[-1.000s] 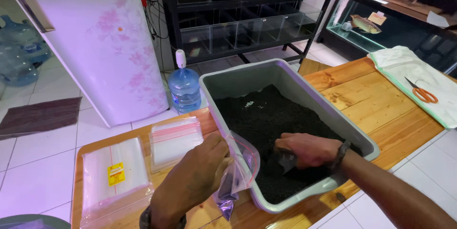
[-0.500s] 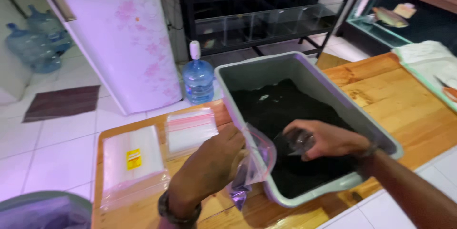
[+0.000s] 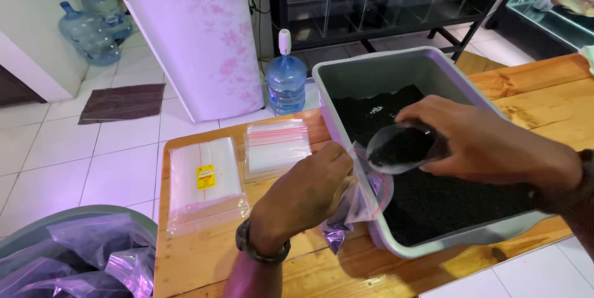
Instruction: The person fills small plastic bags with a black granular substrate from a large bin using a small plastic cup and then seals the bags.
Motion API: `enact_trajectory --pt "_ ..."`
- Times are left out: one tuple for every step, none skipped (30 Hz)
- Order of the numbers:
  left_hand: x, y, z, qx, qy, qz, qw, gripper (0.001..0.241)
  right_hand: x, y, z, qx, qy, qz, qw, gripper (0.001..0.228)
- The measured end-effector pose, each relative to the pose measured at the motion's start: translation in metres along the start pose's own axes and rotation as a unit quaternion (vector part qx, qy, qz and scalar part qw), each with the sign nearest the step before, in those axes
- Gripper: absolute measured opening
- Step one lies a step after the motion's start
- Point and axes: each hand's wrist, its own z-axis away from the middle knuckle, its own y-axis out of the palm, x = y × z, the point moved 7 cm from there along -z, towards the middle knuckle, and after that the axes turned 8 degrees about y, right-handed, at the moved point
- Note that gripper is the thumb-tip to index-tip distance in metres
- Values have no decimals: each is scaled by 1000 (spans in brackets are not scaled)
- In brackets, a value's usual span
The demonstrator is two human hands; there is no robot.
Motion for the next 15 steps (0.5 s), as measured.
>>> enact_trajectory --pt "0 0 0 0 -1 0 1000 9 7 3 1 1 0 0 1000 80" --pt "1 1 0 5 -3 -4 1000 6 22 3 3 -31 -56 67 996 77" --pt "2 2 0 10 -4 -8 1000 6 37 3 7 -62 -111 133 983 74" --pt "2 2 0 10 -5 -8 1000 6 46 5 9 -62 -112 133 983 74" --pt "0 1 0 2 1 -8 1000 6 57 8 12 -76 -120 208 968 73" --pt "-1 0 0 -5 6 -8 1000 6 67 11 16 -90 -127 282 947 73" --pt "-2 -2 0 -5 6 -7 1000 6 68 14 17 -89 -127 282 947 73" --pt "-3 -3 -1 -2 -2 -6 1000 9 76 14 23 -136 -168 308 927 71" --pt "-3 -4 -1 2 -10 -4 1000 13 84 15 29 -183 -207 332 902 69" --pt "-3 -4 -1 1 -10 -4 1000 13 86 14 30 -183 -207 333 902 69" --pt "-3 -4 -1 2 -16 4 1000 11 89 13 33 -197 -210 341 895 62" --pt "-2 -4 -1 3 -21 11 1000 10 92 11 36 -211 -214 350 887 55" --pt "-1 -3 -1 3 -20 11 1000 10 89 11 35 -211 -213 350 887 55" --pt "-1 -3 0 6 -18 7 1000 10 85 10 35 -207 -204 321 901 58" --pt "-1 -1 0 9 -16 4 1000 10 81 9 34 -202 -195 291 914 62"
